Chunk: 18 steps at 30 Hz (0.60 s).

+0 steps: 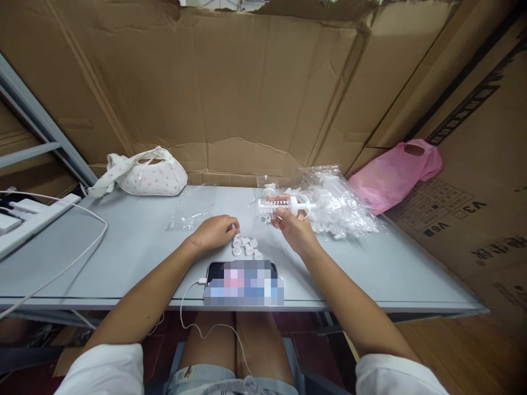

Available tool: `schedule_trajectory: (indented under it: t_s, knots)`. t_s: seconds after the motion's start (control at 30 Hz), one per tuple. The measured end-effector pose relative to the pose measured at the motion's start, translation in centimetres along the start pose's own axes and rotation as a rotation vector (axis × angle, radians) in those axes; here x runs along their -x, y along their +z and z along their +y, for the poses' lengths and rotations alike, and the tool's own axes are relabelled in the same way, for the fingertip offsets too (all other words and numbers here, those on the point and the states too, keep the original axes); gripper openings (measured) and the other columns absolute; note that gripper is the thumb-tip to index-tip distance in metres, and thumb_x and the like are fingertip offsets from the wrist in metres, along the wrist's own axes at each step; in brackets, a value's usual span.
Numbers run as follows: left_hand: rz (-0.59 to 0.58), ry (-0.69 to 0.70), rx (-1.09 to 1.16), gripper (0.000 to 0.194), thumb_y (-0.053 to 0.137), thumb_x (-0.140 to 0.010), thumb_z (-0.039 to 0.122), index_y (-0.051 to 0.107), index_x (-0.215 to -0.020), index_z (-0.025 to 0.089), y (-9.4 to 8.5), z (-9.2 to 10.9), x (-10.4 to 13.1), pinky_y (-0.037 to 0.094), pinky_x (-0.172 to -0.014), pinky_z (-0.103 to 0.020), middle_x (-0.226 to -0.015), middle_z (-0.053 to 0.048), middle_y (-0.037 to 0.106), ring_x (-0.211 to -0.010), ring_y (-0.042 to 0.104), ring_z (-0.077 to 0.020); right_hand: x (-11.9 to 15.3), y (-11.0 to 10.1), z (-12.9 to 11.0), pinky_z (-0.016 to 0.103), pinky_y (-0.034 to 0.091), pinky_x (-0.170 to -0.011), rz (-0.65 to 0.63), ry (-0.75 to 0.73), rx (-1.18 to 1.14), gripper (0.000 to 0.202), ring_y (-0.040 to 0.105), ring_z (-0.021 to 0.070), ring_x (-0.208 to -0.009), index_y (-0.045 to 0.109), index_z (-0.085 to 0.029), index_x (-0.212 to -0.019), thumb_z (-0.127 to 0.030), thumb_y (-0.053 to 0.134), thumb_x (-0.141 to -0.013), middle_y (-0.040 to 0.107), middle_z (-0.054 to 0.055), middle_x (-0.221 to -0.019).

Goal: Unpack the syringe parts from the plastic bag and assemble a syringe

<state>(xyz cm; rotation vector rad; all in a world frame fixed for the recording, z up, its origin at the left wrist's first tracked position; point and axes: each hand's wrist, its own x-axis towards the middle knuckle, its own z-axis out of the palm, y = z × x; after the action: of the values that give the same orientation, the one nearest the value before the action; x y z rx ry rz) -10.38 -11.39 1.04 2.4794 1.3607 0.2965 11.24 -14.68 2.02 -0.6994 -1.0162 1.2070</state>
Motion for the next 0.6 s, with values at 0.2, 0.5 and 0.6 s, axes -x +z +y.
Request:
schedule_trajectory:
  t_s: [0.2,0.5,0.6]
  knots:
    - [0.196,-0.018,0.014,0.026,0.047,-0.089,0.039,0.067,-0.097,0.024,-0.2,0.4,0.0,0.042,-0.066,-0.030,-0.092,-0.003,0.068,-0.079,0.061,-0.0199,-0.1,0.1,0.2,0.026,0.040,-0.054,-0.039,-0.005,-0.019,0.046,0.054,0.0095,-0.059,0.054,-0.027,-0.095,-0.030,0.082,-0.058,0.068,0.000,-0.098]
    - [0.608,0.331,-0.108,0.058,0.061,-0.084,0.044,0.042,-0.133,0.020,0.4,1.5,0.3,0.046,-0.092,-0.042,-0.126,-0.012,0.059,-0.114,0.056,-0.0275,0.4,0.1,1.1,0.030,0.051,-0.059,-0.265,0.099,-0.059,0.045,0.064,0.0149,-0.068,0.054,-0.026,-0.100,-0.046,0.078,-0.067,0.066,0.001,-0.097]
    - [0.648,0.347,-0.140,0.051,0.058,-0.086,0.046,0.045,-0.128,0.019,0.8,1.9,0.5,0.050,-0.080,-0.038,-0.113,-0.011,0.066,-0.099,0.064,-0.0249,0.5,0.1,1.3,0.031,0.051,-0.057,-0.295,0.112,-0.081,0.048,0.063,0.0158,-0.067,0.056,-0.025,-0.098,-0.060,0.071,-0.070,0.066,0.004,-0.098]
